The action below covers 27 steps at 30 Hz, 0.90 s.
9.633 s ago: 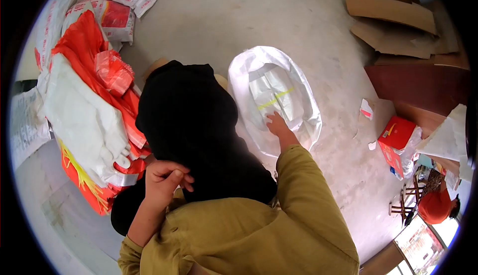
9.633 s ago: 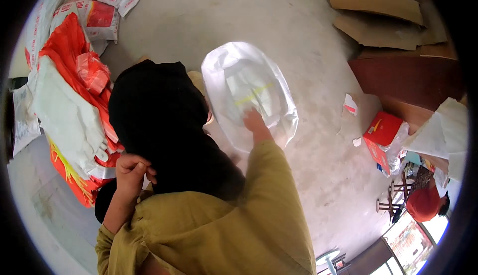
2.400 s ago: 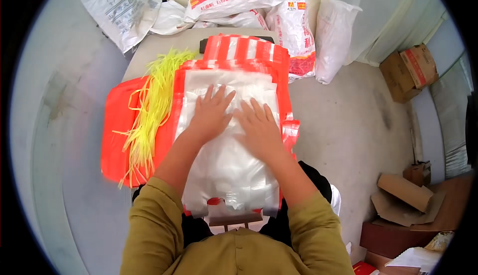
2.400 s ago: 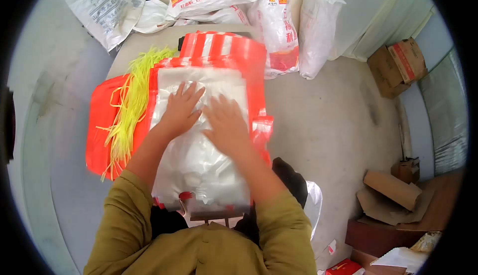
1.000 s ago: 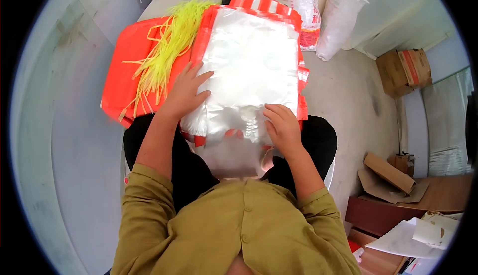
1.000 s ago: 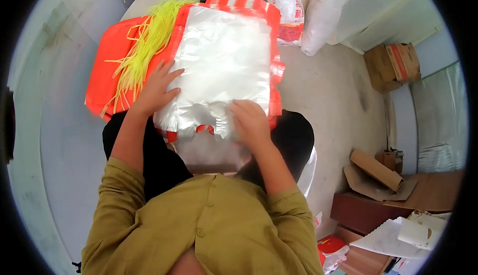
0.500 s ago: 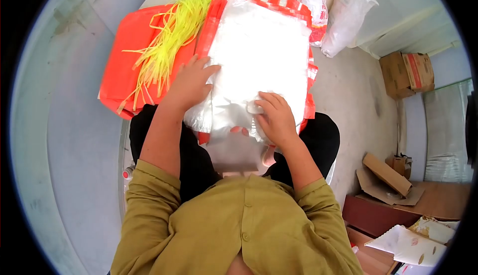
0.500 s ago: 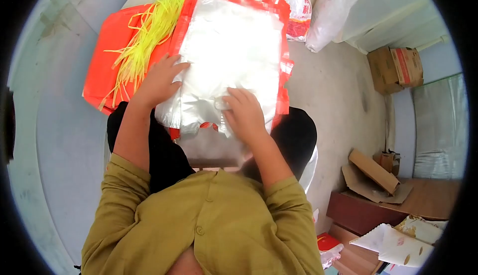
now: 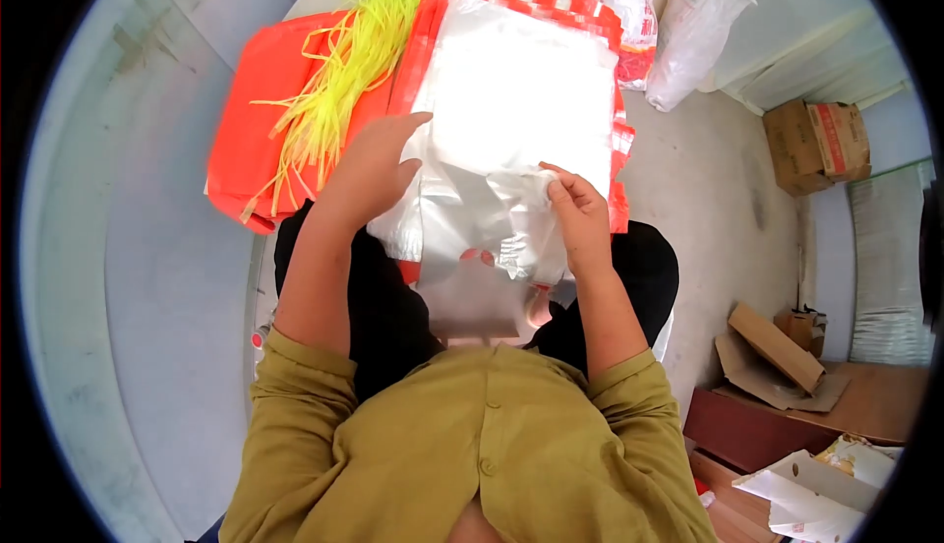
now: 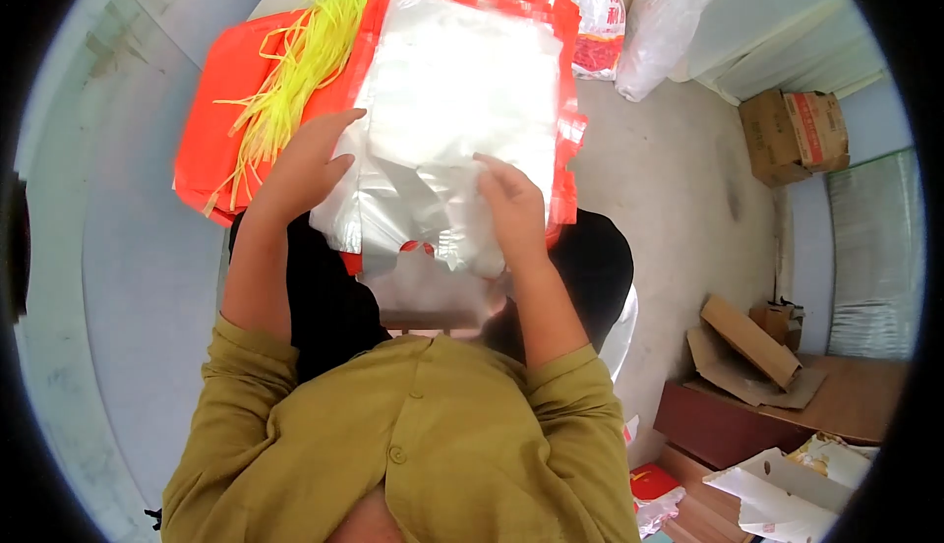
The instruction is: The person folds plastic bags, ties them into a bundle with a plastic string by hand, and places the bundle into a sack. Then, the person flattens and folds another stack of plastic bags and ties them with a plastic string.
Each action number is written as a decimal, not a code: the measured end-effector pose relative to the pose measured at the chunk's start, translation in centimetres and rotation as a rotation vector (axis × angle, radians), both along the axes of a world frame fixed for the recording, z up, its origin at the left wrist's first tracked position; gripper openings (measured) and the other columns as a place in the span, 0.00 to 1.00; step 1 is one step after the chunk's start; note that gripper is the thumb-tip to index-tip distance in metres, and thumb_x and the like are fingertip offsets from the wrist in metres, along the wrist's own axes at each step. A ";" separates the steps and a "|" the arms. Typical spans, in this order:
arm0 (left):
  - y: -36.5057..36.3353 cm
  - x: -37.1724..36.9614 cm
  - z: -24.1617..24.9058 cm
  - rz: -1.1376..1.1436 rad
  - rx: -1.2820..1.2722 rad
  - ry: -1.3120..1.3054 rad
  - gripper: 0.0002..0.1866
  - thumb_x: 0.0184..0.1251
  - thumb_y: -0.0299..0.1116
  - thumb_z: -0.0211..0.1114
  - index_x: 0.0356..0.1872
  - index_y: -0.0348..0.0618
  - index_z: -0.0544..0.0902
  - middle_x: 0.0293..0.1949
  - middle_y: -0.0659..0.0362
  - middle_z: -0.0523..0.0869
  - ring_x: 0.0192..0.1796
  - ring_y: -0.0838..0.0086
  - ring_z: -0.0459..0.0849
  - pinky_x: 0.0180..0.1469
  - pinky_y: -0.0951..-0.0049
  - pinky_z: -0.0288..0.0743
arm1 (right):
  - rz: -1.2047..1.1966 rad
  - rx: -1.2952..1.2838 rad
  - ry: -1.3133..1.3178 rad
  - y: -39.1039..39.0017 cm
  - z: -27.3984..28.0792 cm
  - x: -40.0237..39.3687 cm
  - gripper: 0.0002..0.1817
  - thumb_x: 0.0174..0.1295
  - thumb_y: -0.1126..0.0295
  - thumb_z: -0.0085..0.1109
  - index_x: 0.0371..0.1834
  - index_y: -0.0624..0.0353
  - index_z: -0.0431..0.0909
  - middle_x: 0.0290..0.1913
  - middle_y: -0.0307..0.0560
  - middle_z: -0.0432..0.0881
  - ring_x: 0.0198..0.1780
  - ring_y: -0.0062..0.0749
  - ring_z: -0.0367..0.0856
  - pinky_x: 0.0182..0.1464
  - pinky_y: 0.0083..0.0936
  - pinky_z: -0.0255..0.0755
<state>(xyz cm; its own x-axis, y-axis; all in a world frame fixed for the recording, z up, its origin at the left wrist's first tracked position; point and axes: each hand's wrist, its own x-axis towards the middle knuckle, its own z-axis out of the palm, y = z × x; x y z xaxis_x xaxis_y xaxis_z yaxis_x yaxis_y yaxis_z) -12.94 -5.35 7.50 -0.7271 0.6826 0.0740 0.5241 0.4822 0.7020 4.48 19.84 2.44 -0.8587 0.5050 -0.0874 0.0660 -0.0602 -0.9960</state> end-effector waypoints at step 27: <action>5.3 4.1 -2.0 0.146 0.187 0.312 0.08 0.60 0.22 0.74 0.39 0.46 0.93 0.55 0.54 0.85 0.65 0.56 0.77 0.68 0.59 0.72 | 0.006 0.728 0.089 6.1 -2.1 4.9 0.19 0.65 0.76 0.68 0.60 0.58 0.87 0.64 0.49 0.87 0.67 0.43 0.82 0.70 0.34 0.74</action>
